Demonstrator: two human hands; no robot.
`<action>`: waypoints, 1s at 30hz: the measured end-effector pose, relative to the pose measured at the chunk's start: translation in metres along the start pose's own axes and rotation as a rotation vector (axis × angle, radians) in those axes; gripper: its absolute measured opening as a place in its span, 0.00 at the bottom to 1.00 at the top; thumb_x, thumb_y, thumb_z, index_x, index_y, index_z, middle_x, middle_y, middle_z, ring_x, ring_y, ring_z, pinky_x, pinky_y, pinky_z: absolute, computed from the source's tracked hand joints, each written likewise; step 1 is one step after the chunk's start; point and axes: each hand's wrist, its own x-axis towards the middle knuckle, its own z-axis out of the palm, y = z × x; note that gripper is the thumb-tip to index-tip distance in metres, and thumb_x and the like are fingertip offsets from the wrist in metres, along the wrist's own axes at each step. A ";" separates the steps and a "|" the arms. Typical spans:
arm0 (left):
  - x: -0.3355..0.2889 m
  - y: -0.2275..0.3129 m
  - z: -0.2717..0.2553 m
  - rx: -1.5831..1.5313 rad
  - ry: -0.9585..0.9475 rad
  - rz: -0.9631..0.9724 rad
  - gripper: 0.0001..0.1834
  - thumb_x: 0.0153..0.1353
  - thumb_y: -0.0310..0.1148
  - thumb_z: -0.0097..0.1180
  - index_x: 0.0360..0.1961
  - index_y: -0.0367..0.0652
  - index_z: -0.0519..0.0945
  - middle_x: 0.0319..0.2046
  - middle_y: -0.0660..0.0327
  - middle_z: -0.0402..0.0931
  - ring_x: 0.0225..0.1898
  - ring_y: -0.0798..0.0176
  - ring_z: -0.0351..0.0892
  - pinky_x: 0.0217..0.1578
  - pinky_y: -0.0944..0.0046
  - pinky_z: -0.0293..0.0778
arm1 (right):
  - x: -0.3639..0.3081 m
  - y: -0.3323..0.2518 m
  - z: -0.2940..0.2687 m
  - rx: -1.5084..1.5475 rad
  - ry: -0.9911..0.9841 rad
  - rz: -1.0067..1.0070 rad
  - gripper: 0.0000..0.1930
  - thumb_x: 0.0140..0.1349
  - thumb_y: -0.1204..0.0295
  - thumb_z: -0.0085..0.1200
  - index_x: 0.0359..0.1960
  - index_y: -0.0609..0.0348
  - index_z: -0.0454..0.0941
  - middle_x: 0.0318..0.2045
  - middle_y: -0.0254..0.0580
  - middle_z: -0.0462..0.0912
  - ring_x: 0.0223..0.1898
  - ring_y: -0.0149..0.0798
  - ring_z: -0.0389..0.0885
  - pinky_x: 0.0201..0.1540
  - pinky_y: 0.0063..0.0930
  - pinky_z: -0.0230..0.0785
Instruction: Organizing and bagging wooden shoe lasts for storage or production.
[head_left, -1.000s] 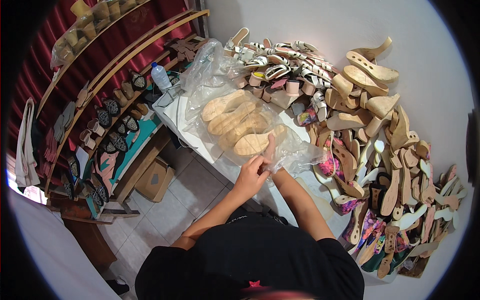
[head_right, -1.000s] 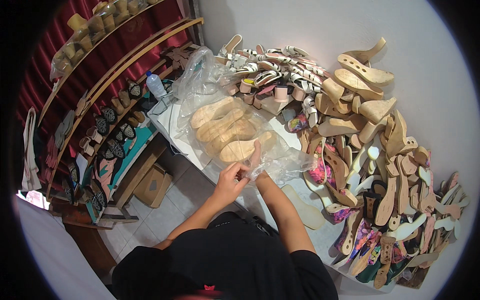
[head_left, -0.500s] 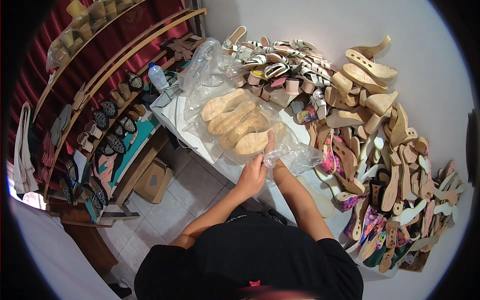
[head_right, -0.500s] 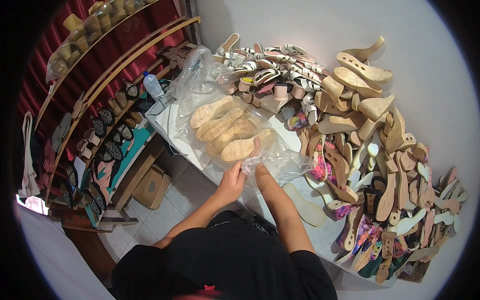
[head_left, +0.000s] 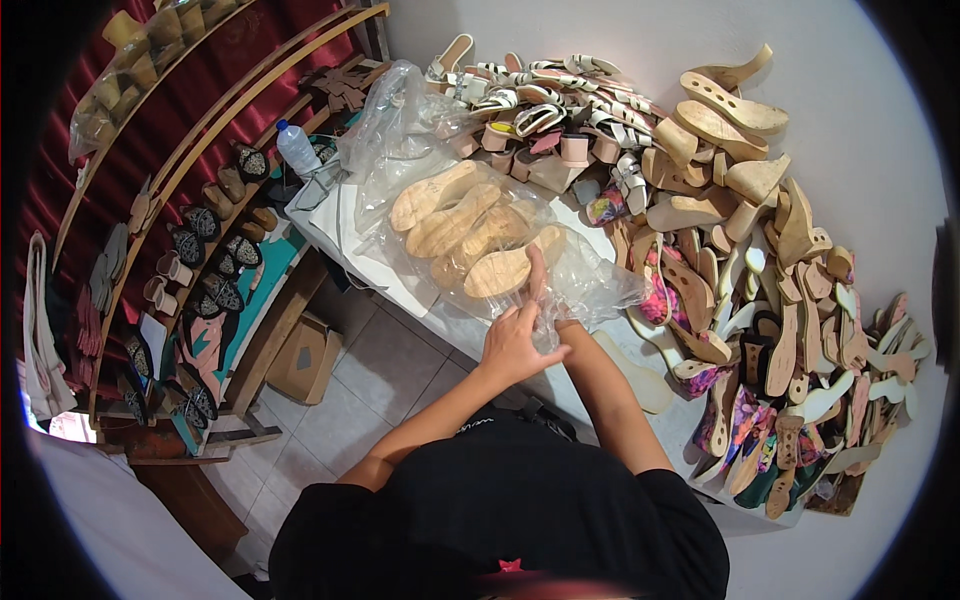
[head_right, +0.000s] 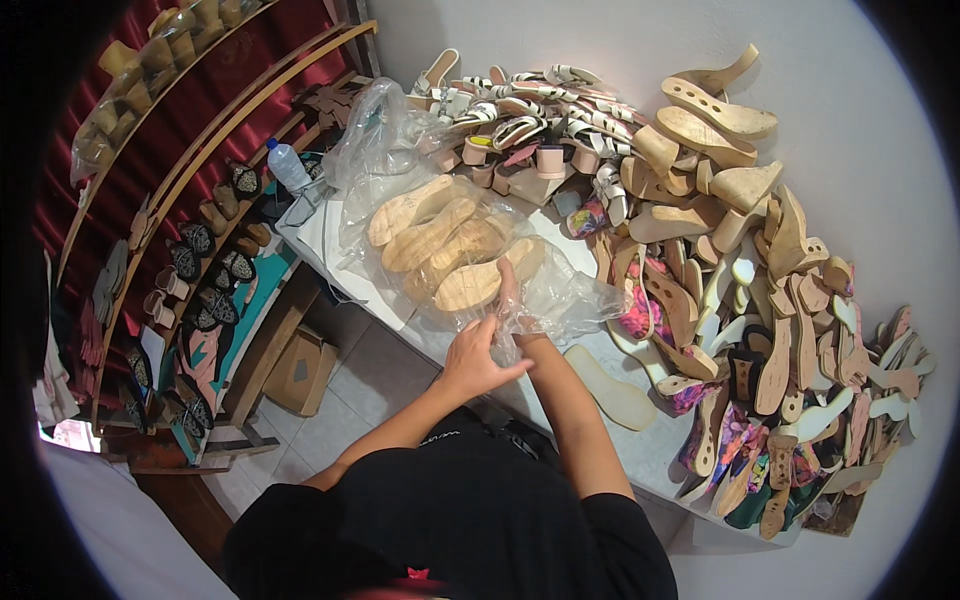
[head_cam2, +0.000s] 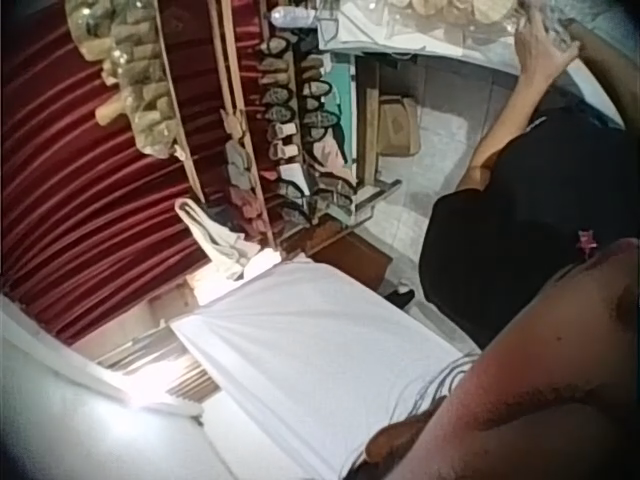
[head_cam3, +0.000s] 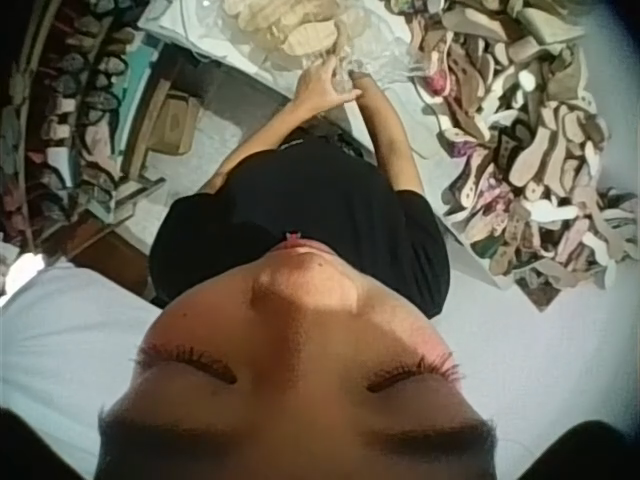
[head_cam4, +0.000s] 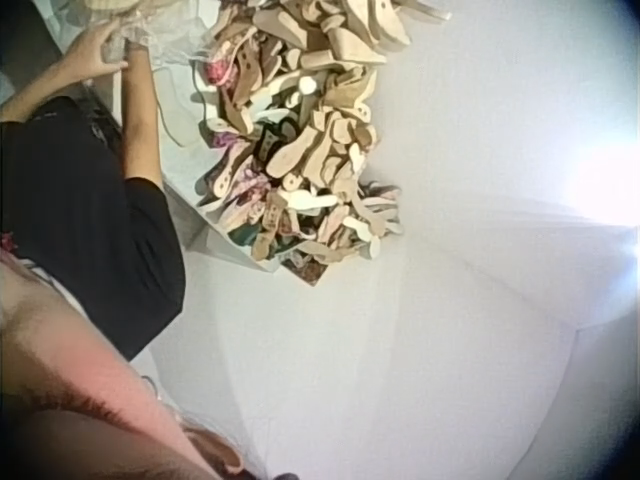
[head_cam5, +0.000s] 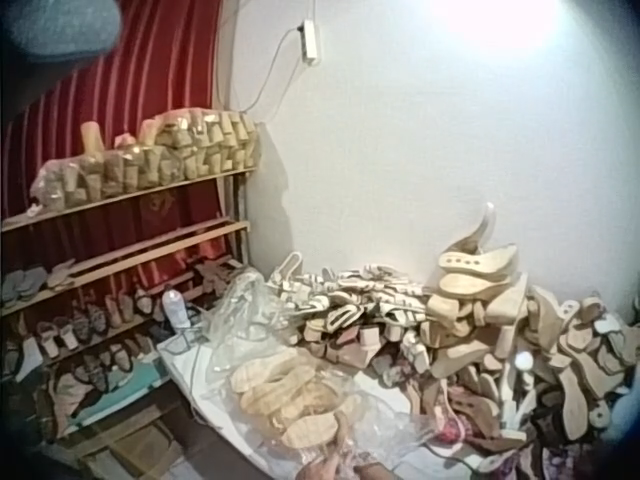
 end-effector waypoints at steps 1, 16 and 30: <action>-0.001 -0.004 0.002 -0.001 0.001 -0.004 0.26 0.38 0.44 0.64 0.33 0.38 0.69 0.23 0.54 0.70 0.29 0.51 0.70 0.29 0.56 0.67 | -0.002 0.000 -0.001 -0.010 -0.002 0.002 0.30 0.56 0.46 0.40 0.45 0.63 0.70 0.38 0.47 0.77 0.41 0.44 0.75 0.44 0.37 0.67; 0.012 -0.005 -0.003 -0.180 0.037 0.155 0.10 0.41 0.30 0.56 0.19 0.37 0.68 0.19 0.56 0.64 0.23 0.53 0.64 0.24 0.58 0.61 | 0.035 0.031 -0.061 -0.691 0.072 -0.233 0.25 0.59 0.52 0.42 0.44 0.64 0.70 0.37 0.47 0.77 0.41 0.40 0.74 0.44 0.33 0.65; -0.030 0.008 0.009 -0.363 -0.024 0.204 0.25 0.39 0.20 0.52 0.44 0.34 0.68 0.31 0.55 0.69 0.27 0.59 0.71 0.29 0.65 0.70 | -0.075 -0.036 -0.109 -1.628 -0.254 -0.460 0.19 0.53 0.54 0.50 0.34 0.60 0.78 0.34 0.48 0.79 0.37 0.50 0.76 0.43 0.40 0.65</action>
